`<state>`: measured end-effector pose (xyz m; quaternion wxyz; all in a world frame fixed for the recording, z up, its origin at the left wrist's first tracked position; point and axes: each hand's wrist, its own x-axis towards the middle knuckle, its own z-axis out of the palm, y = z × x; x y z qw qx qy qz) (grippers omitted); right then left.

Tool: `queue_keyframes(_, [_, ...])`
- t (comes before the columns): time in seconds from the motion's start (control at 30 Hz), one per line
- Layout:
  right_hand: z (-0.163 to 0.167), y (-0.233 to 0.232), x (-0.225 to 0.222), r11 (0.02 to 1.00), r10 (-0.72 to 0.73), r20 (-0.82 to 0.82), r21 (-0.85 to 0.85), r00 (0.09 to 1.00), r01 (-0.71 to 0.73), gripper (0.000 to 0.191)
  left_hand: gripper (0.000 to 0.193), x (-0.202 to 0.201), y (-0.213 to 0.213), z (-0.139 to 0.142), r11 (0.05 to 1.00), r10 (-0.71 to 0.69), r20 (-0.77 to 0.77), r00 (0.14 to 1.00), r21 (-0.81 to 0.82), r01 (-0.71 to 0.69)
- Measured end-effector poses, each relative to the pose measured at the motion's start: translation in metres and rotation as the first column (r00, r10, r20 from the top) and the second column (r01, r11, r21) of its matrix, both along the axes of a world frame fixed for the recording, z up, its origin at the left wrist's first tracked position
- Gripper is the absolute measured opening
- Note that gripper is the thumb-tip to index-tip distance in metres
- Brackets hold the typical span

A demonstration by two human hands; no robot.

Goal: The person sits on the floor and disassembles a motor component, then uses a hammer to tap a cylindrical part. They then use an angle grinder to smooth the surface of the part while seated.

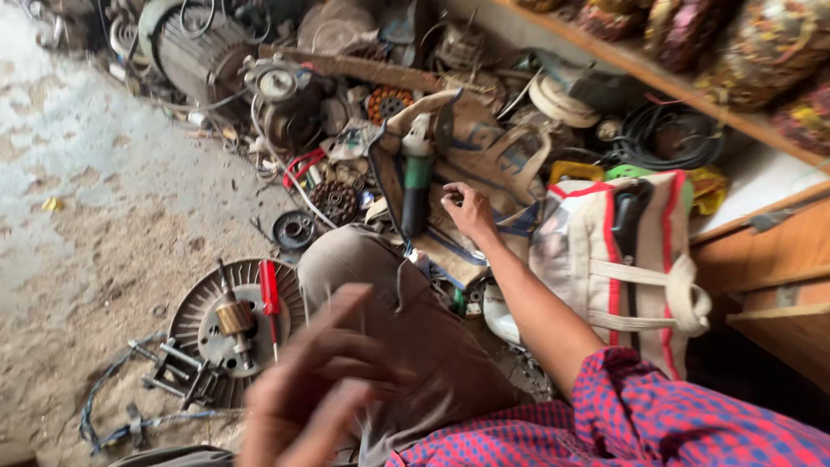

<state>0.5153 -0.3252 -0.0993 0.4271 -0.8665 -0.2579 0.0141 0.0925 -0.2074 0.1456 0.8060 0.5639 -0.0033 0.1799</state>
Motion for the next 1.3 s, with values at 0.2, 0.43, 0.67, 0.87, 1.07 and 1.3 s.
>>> queue_keyframes(0.2, [-0.053,0.070,0.008,0.984,-0.144,0.198,-0.078,0.969,0.162,0.081,0.060,-0.045,0.058,-0.078,0.809,0.458,-0.401,0.793,-0.182,-0.559])
queue_keyframes(0.43, [-0.063,0.118,0.030,0.912,-0.306,0.118,-0.249,0.945,0.327,0.101,0.052,-0.068,0.083,-0.144,0.613,0.531,-0.591,0.608,-0.227,-0.756])
queue_keyframes(0.67, [-0.021,0.083,0.014,0.962,-0.196,-0.484,0.072,0.853,0.262,0.078,0.050,-0.043,0.094,-0.138,0.596,0.495,-0.617,0.612,-0.271,-0.756])
queue_keyframes(0.87, [0.084,0.063,-0.022,0.889,0.263,-0.374,0.451,0.890,-0.073,0.065,0.053,-0.004,0.086,-0.128,0.713,0.447,-0.555,0.702,-0.252,-0.654])
queue_keyframes(1.07, [0.204,0.099,0.007,0.505,0.778,-0.160,0.735,0.608,-0.453,0.054,0.063,0.025,0.089,-0.119,0.829,0.435,-0.443,0.784,-0.144,-0.541])
queue_keyframes(1.3, [0.270,0.114,0.009,0.191,0.968,-0.117,0.917,0.221,-0.351,0.059,0.112,0.082,0.058,-0.126,0.814,0.484,-0.177,0.857,0.450,-0.366])
